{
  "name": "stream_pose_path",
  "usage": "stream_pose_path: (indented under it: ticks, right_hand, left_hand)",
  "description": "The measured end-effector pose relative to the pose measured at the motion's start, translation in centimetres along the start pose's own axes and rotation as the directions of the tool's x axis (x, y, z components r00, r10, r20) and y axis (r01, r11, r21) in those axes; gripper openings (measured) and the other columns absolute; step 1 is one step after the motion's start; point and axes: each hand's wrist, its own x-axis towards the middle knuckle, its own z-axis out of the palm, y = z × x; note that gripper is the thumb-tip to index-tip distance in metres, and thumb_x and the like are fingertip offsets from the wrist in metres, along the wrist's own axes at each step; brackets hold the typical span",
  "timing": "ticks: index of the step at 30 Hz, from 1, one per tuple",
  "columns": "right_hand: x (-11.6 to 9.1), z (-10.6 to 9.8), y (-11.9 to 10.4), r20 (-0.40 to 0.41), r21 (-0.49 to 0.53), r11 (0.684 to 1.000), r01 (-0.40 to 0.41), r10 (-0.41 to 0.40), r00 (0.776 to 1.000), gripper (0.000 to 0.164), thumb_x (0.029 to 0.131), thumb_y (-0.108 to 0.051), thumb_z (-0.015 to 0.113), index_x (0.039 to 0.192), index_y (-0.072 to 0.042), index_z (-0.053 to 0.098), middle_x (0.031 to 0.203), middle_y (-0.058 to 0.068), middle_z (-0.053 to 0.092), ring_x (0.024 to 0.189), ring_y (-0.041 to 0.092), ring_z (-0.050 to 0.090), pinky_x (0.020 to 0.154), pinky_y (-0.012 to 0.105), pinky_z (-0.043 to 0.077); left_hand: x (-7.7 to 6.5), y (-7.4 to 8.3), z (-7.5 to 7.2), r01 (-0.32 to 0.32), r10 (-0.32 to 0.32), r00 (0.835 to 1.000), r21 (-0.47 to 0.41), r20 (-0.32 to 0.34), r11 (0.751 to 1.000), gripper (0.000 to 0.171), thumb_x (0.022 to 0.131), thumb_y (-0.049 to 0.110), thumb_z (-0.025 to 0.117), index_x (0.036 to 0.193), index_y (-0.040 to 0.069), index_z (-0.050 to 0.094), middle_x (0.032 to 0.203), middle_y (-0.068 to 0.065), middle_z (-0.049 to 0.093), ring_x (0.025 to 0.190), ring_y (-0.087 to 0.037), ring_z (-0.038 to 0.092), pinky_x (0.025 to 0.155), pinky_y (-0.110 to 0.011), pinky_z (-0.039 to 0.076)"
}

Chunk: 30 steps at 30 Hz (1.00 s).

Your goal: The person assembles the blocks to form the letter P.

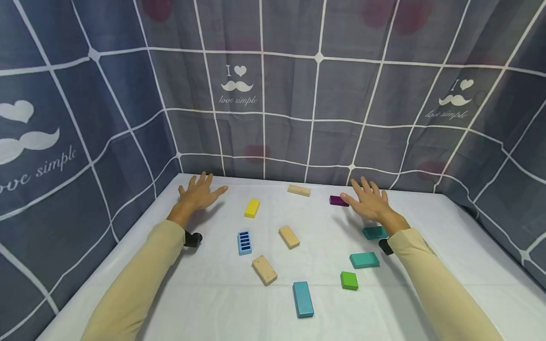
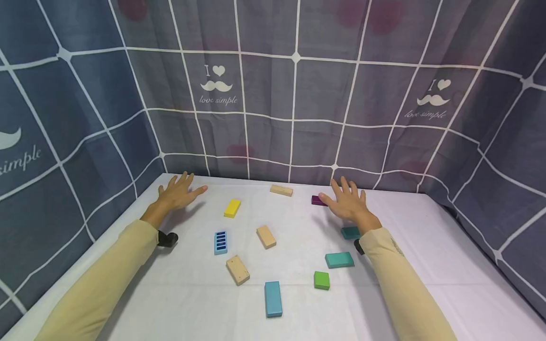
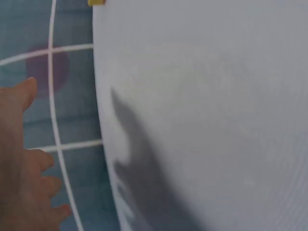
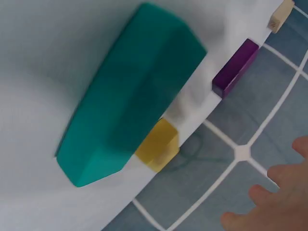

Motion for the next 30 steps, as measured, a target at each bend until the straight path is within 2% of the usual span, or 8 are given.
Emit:
stream_pose_path:
  ticks: [5, 8, 10, 13, 15, 19, 23, 30]
  right_hand:
    - [-1.1, -0.1, -1.1, -0.156, 0.024, 0.993, 0.115, -0.110, 0.982, 0.083, 0.097, -0.059, 0.047, 0.153, 0.000, 0.030, 0.148, 0.032, 0.029, 0.135, 0.052, 0.020, 0.107, 0.068, 0.013]
    - [-2.1, 0.0, -2.2, -0.255, 0.053, 0.980, 0.192, -0.173, 0.951, 0.076, 0.095, -0.051, 0.058, 0.147, 0.001, 0.042, 0.128, 0.029, 0.044, 0.121, 0.045, 0.034, 0.097, 0.061, 0.031]
    - [-2.8, 0.1, -3.0, -0.304, 0.074, 0.965, 0.251, -0.218, 0.927, 0.070, 0.093, -0.046, 0.064, 0.143, 0.002, 0.049, 0.114, 0.024, 0.049, 0.109, 0.040, 0.040, 0.087, 0.053, 0.037]
    - [-4.0, 0.5, -4.4, -0.334, 0.083, 0.939, 0.334, -0.289, 0.897, 0.063, 0.091, -0.042, 0.069, 0.136, 0.000, 0.058, 0.099, 0.015, 0.052, 0.096, 0.032, 0.043, 0.076, 0.043, 0.038]
    - [-5.2, 0.8, -5.4, -0.328, 0.088, 0.922, 0.376, -0.330, 0.885, 0.060, 0.090, -0.041, 0.070, 0.134, -0.001, 0.061, 0.095, 0.010, 0.053, 0.093, 0.027, 0.044, 0.074, 0.039, 0.038]
    - [-7.6, 1.7, -7.2, -0.270, 0.095, 0.903, 0.420, -0.382, 0.884, 0.061, 0.089, -0.044, 0.071, 0.134, -0.004, 0.062, 0.092, 0.000, 0.051, 0.091, 0.020, 0.043, 0.072, 0.034, 0.038]
    - [-9.7, 2.5, -8.7, -0.212, 0.089, 0.889, 0.450, -0.424, 0.880, 0.062, 0.089, -0.049, 0.069, 0.134, -0.007, 0.062, 0.089, -0.006, 0.048, 0.090, 0.014, 0.041, 0.071, 0.030, 0.039]
    - [-12.5, 3.5, -10.4, -0.124, 0.126, 0.867, 0.481, -0.468, 0.875, 0.065, 0.091, -0.057, 0.062, 0.135, -0.009, 0.062, 0.091, -0.005, 0.050, 0.087, 0.009, 0.039, 0.070, 0.026, 0.039]
  left_hand:
    - [-0.8, 2.2, -0.1, -0.108, 0.103, 0.984, -0.029, -0.144, 0.994, 0.087, 0.095, 0.068, 0.040, 0.151, 0.001, 0.036, 0.154, -0.023, 0.034, 0.140, -0.046, 0.025, 0.108, -0.066, 0.019]
    - [-1.8, 4.0, -0.2, -0.181, 0.159, 0.965, -0.089, -0.210, 0.979, 0.075, 0.095, 0.062, 0.049, 0.142, 0.003, 0.051, 0.140, -0.019, 0.053, 0.125, -0.040, 0.048, 0.101, -0.057, 0.037]
    - [-2.6, 5.2, -0.2, -0.225, 0.191, 0.956, -0.140, -0.224, 0.964, 0.068, 0.094, 0.059, 0.053, 0.136, 0.005, 0.058, 0.130, -0.015, 0.061, 0.112, -0.034, 0.057, 0.092, -0.050, 0.045]
    - [-4.0, 7.1, 0.1, -0.284, 0.244, 0.949, -0.199, -0.200, 0.938, 0.061, 0.093, 0.056, 0.058, 0.130, 0.008, 0.064, 0.120, -0.009, 0.068, 0.094, -0.027, 0.063, 0.077, -0.041, 0.051]
    - [-4.9, 8.3, 0.4, -0.326, 0.292, 0.941, -0.226, -0.170, 0.918, 0.058, 0.093, 0.054, 0.060, 0.128, 0.009, 0.066, 0.116, -0.007, 0.069, 0.089, -0.026, 0.063, 0.074, -0.039, 0.051]
    - [-6.5, 10.4, 1.5, -0.409, 0.395, 0.912, -0.271, -0.107, 0.871, 0.053, 0.092, 0.051, 0.064, 0.125, 0.010, 0.068, 0.113, -0.005, 0.070, 0.097, -0.025, 0.063, 0.081, -0.041, 0.050]
    - [-7.7, 11.7, 2.6, -0.455, 0.461, 0.885, -0.312, -0.062, 0.834, 0.052, 0.091, 0.048, 0.067, 0.123, 0.007, 0.069, 0.111, -0.004, 0.071, 0.096, -0.024, 0.062, 0.082, -0.042, 0.050]
    - [-9.0, 12.9, 4.0, -0.428, 0.463, 0.886, -0.350, 0.019, 0.833, 0.061, 0.088, 0.054, 0.068, 0.125, 0.006, 0.068, 0.116, -0.004, 0.069, 0.115, -0.027, 0.060, 0.090, -0.045, 0.050]
